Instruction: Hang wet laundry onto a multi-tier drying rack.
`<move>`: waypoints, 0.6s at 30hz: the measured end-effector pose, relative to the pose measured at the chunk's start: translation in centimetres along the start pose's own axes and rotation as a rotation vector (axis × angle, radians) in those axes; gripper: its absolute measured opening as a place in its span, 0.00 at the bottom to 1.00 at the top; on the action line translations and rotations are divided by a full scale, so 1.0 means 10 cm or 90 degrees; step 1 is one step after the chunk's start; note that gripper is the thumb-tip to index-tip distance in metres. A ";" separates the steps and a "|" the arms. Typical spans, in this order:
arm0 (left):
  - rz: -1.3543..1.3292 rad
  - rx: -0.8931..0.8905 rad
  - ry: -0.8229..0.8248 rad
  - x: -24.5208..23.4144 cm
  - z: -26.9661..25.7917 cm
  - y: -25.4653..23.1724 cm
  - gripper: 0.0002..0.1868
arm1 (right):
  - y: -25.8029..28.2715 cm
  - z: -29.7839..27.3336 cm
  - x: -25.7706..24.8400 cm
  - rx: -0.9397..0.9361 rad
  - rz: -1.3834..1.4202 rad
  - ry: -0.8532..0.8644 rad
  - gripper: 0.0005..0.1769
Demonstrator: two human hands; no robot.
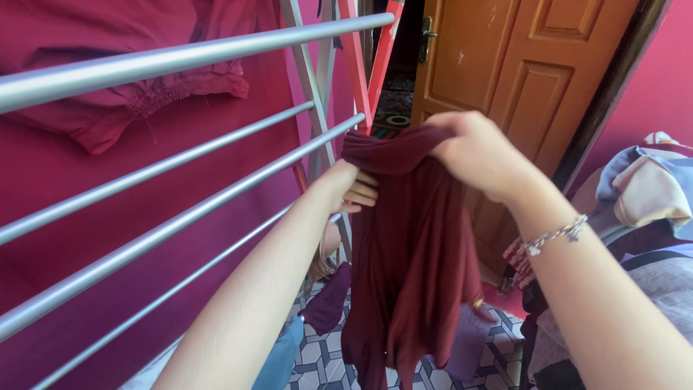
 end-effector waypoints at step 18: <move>-0.276 0.185 0.056 -0.58 0.44 -0.08 0.29 | -1.12 1.03 0.68 0.008 0.308 0.398 0.57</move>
Point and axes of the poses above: each hand's wrist, its own z-axis towards the middle knuckle, its own x-axis out of the palm, y = z × x, the point moved 5 cm from there along z, towards the middle knuckle, and after that the axes turned 15 degrees about x, right-handed, at the moved point
